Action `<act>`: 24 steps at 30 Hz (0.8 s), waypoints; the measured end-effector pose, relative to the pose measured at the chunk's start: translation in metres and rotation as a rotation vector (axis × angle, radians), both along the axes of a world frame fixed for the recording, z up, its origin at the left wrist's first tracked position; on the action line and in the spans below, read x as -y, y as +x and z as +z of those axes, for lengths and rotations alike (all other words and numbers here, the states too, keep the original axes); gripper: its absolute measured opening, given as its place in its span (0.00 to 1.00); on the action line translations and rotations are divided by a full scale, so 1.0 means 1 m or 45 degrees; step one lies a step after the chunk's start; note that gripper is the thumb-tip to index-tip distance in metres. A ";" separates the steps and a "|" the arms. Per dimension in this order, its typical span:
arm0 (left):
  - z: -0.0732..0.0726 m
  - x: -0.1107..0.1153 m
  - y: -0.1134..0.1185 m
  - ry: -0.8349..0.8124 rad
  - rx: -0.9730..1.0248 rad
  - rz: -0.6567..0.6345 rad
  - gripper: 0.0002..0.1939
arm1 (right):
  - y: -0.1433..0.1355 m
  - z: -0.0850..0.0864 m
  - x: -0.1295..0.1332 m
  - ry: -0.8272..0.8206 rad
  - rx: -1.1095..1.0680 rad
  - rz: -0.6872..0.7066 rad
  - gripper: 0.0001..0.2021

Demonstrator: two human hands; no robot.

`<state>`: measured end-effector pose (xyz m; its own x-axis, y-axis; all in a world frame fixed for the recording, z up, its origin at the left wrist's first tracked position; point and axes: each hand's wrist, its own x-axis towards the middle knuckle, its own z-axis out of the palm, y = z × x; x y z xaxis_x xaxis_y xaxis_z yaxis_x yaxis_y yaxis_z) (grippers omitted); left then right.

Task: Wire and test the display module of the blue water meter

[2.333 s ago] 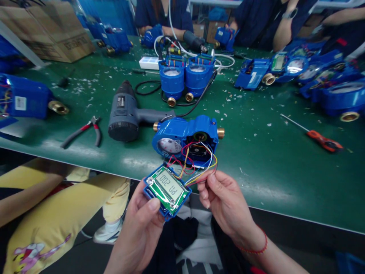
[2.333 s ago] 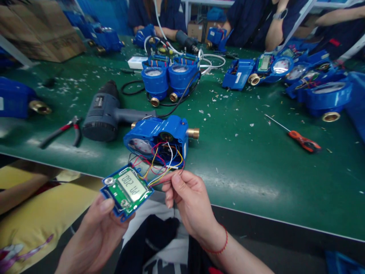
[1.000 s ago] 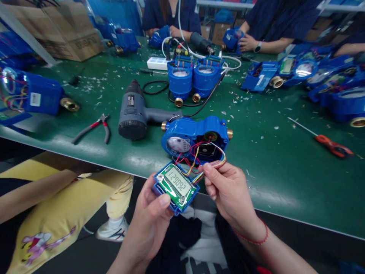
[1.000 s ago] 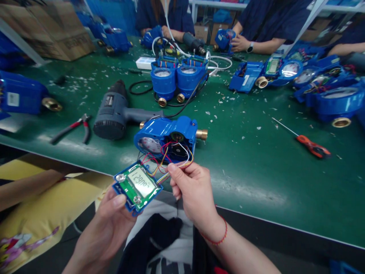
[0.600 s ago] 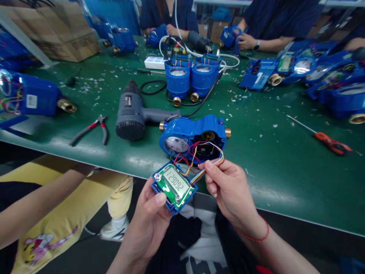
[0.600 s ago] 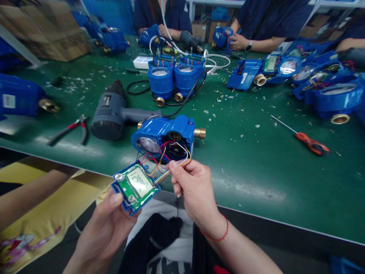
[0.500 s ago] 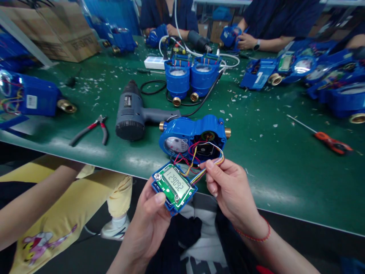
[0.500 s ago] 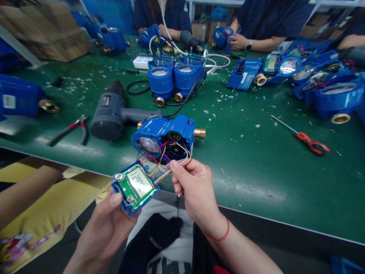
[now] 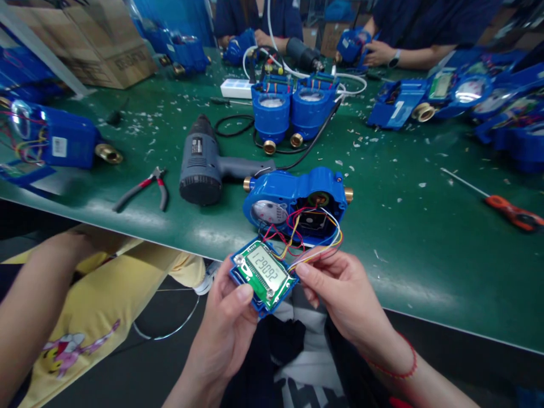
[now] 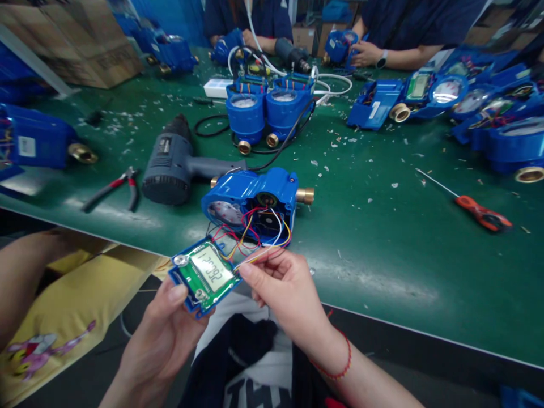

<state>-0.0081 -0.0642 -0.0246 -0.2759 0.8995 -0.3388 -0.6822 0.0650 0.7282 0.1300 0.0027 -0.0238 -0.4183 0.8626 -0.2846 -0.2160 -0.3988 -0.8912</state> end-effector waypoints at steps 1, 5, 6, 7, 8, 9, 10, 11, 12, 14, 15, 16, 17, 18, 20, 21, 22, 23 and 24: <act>0.000 0.000 0.000 0.001 0.004 0.000 0.20 | 0.001 0.000 0.000 0.006 -0.005 0.008 0.10; -0.001 0.000 0.000 0.004 0.021 0.001 0.18 | 0.003 0.001 -0.001 0.023 -0.034 0.062 0.08; -0.001 0.001 0.000 0.007 0.020 0.004 0.18 | 0.003 0.001 -0.001 0.027 -0.039 0.066 0.08; -0.001 0.001 0.000 0.006 0.017 0.004 0.18 | 0.003 0.001 -0.001 0.029 -0.042 0.062 0.08; -0.002 0.002 0.000 0.007 0.016 0.003 0.18 | 0.002 0.001 -0.001 0.029 -0.044 0.052 0.08; -0.002 0.003 0.000 0.005 0.014 0.006 0.18 | 0.002 0.000 -0.002 0.029 -0.046 0.041 0.08; -0.002 0.003 0.000 0.000 0.011 0.009 0.19 | 0.001 0.000 -0.002 0.028 -0.045 0.034 0.08; -0.003 0.003 -0.001 -0.006 0.007 0.011 0.19 | 0.001 0.000 -0.002 0.026 -0.040 0.030 0.09; -0.003 0.003 -0.001 -0.009 0.000 0.013 0.20 | 0.000 0.000 -0.002 0.022 -0.029 0.033 0.09; -0.003 0.002 0.000 -0.009 -0.015 0.014 0.19 | 0.000 0.001 -0.002 0.022 -0.012 0.044 0.09; -0.002 0.002 0.000 -0.004 -0.025 0.010 0.19 | 0.000 0.001 -0.003 0.022 -0.008 0.047 0.09; -0.001 0.001 0.000 0.002 -0.035 0.009 0.18 | 0.000 0.001 -0.003 0.024 -0.005 0.047 0.09; 0.000 0.001 0.001 0.012 -0.049 0.010 0.17 | 0.000 0.002 -0.003 0.028 -0.004 0.045 0.09; 0.001 0.001 0.001 0.020 -0.066 0.013 0.17 | 0.000 0.002 -0.003 0.033 0.001 0.041 0.09; 0.003 0.000 0.002 0.037 -0.101 0.023 0.16 | 0.000 0.004 -0.003 0.043 0.019 0.029 0.08; 0.004 0.001 0.002 0.042 -0.112 0.028 0.15 | 0.000 0.004 -0.003 0.044 0.028 0.023 0.08; 0.004 0.001 0.002 0.043 -0.119 0.033 0.15 | 0.000 0.005 -0.003 0.040 0.034 0.018 0.08; 0.005 0.001 0.003 0.041 -0.123 0.037 0.15 | 0.001 0.005 -0.003 0.030 0.037 0.013 0.08; 0.005 0.001 0.003 0.035 -0.126 0.043 0.15 | 0.001 0.005 -0.003 0.021 0.038 0.011 0.08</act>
